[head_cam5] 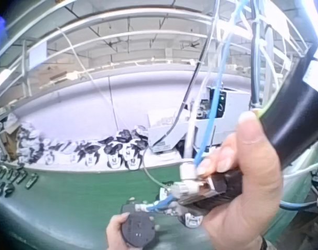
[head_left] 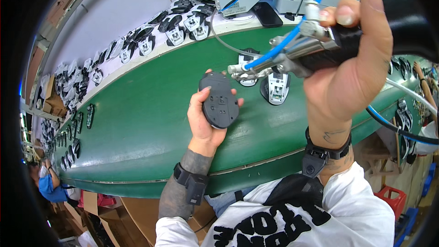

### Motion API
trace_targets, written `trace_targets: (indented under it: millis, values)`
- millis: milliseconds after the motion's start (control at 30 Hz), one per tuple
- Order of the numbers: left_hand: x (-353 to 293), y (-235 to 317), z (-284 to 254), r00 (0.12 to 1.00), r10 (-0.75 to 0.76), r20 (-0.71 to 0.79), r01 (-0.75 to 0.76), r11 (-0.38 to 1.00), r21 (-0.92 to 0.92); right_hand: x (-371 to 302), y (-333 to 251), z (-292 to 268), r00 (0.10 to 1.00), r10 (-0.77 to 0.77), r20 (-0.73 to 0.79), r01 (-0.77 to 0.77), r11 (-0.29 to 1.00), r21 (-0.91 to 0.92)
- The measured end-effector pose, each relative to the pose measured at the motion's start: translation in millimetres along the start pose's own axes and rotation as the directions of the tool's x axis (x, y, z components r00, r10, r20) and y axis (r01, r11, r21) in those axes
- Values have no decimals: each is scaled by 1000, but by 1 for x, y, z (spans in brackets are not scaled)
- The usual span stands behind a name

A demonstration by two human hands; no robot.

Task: Using an industrial air screwdriver to attach the bottom plate to computer mice on an assembly line.

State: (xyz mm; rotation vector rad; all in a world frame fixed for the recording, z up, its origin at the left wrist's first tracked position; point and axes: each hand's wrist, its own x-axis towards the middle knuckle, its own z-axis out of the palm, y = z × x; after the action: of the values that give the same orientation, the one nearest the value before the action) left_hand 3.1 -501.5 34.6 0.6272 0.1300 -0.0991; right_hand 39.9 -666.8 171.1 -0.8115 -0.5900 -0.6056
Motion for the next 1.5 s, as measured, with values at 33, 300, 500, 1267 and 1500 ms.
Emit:
trace_targets:
  millis: [33, 300, 500, 1267, 1500]
  values:
    - [4, 0, -6, 996, 18, -83, -20, 999, -25, 2, -4, -4, 999, 52, 2, -53, 998, 44]
    - [3, 10, -11, 990, 138, -26, -140, 987, -77, -22, -14, 31, 982, 185, -40, -186, 983, -16]
    - [0, 12, -2, 990, 129, -57, -137, 978, -156, -26, -12, 28, 968, 207, 144, -173, 960, -219]
    - [9, 3, -10, 983, 72, -168, -96, 985, -140, -26, -20, 31, 972, 235, 8, -235, 972, 10]
    - [5, -2, -12, 991, 59, -120, -86, 970, -227, -31, -11, 27, 952, 162, 258, -94, 962, -255]
